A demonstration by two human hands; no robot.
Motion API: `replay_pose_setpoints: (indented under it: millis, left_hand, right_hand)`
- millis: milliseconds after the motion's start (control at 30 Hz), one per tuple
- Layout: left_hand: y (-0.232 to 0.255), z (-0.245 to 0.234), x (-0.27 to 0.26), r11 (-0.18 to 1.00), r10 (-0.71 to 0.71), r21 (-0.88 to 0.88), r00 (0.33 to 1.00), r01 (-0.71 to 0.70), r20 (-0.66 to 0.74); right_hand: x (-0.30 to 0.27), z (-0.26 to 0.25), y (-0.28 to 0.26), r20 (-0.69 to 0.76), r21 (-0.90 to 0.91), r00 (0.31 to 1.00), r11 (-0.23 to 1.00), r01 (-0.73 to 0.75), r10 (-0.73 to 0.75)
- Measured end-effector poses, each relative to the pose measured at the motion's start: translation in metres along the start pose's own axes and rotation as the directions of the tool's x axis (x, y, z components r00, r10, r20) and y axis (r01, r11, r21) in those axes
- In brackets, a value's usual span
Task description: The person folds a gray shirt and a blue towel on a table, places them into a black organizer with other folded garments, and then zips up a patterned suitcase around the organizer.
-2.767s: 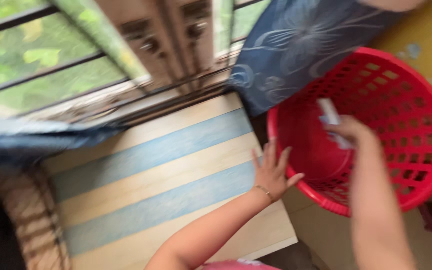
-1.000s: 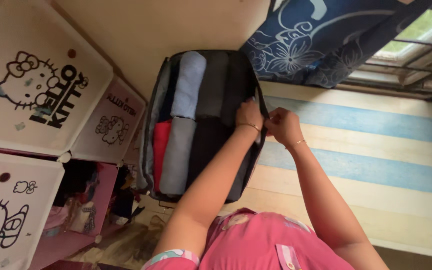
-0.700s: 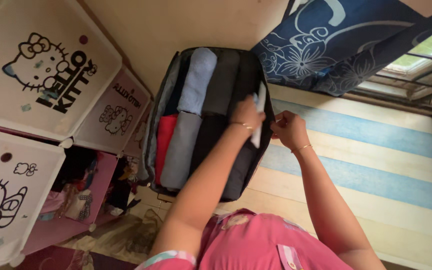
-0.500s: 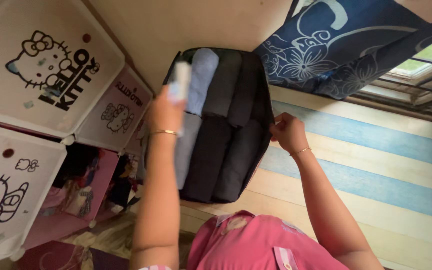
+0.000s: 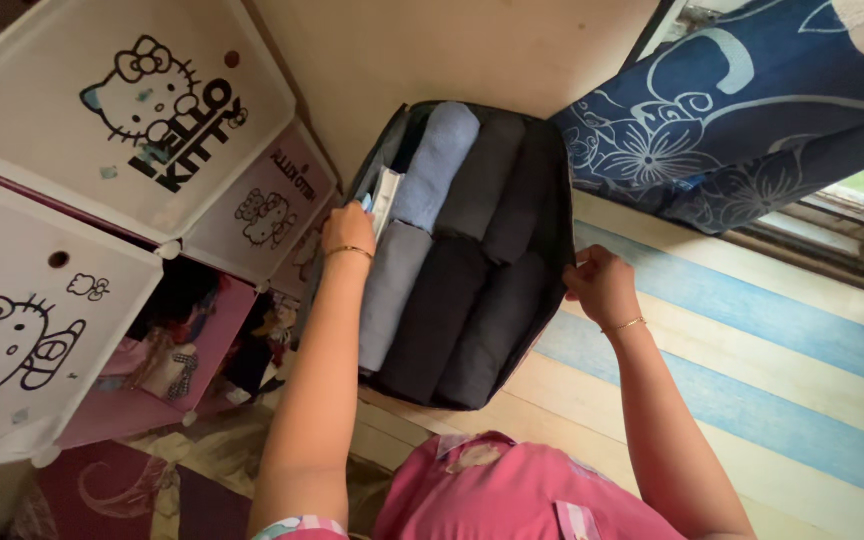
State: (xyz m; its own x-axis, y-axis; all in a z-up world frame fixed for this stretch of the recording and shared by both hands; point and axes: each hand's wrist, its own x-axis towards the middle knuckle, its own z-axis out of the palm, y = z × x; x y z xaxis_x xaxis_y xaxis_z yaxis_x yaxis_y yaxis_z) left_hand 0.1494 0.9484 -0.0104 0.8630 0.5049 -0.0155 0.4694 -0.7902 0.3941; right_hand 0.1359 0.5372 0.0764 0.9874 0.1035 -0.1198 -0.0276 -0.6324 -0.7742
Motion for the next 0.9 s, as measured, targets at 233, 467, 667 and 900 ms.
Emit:
replay_pose_setpoints:
  millis: [233, 467, 667, 900]
  left_hand:
    - [0.015, -0.010, -0.019, 0.998, 0.063, -0.008, 0.993, -0.064, -0.102]
    - [0.009, -0.059, -0.080, 0.956, 0.233, -0.117, 0.941, -0.268, -0.247]
    - [0.010, -0.050, -0.084, 0.997, 0.068, 0.030, 0.994, -0.066, -0.081]
    - [-0.007, -0.086, -0.101, 0.982, 0.041, -0.180, 0.998, -0.049, -0.047]
  right_hand:
    - [-0.001, -0.002, 0.001, 0.000, -0.028, 1.000, 0.999, 0.020, -0.020]
    - [0.002, -0.004, -0.004, 0.007, -0.074, 1.000, 0.997, 0.025, -0.024]
    - [0.003, -0.001, -0.003, 0.000, -0.082, 0.999, 0.996, 0.048, -0.048]
    - [-0.001, -0.004, -0.006, 0.002, -0.087, 0.999, 0.995, 0.038, -0.038]
